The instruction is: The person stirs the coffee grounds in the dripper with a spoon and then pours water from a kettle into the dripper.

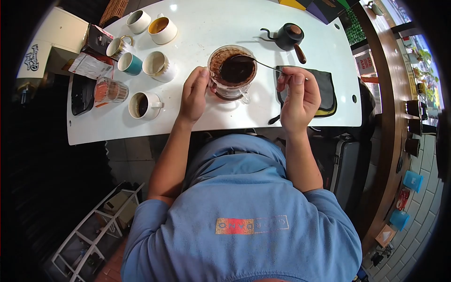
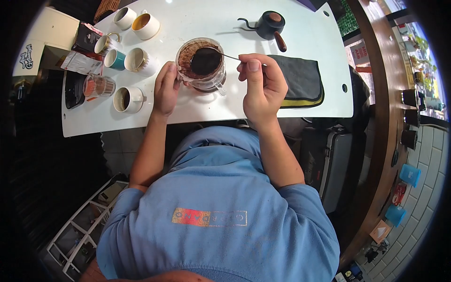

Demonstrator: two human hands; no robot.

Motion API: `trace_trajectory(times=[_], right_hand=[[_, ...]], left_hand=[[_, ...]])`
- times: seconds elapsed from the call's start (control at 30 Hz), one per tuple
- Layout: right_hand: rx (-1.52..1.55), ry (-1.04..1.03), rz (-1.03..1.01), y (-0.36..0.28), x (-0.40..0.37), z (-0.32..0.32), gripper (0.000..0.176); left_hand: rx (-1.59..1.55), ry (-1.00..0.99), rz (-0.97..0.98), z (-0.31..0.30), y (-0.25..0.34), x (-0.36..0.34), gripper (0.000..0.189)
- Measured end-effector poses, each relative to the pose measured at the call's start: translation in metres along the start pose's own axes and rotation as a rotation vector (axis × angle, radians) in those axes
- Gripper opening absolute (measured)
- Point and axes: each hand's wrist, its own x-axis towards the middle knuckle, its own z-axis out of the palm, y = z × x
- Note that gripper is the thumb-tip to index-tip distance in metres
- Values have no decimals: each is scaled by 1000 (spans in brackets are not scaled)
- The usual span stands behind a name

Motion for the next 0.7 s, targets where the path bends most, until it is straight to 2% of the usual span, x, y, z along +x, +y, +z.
trace_trajectory(times=[0.1, 0.3, 0.4, 0.47, 0.53, 0.7], right_hand=[[-4, -13, -15, -1, 2, -1, 21], [8, -9, 7, -2, 5, -1, 20], [-22, 10, 7, -3, 5, 1, 19], [11, 7, 25, -2, 4, 0, 19], [22, -2, 25, 1, 5, -2, 19], [60, 15, 5, 3, 8, -4, 19]], left_hand=[[44, 53, -24, -5, 0, 2, 30], [26, -6, -19, -3, -3, 2, 29], [100, 38, -68, -1, 10, 0, 29], [110, 18, -26, -4, 5, 4, 29], [95, 32, -96, 1, 10, 4, 28], [79, 8, -75, 2, 6, 3, 29]])
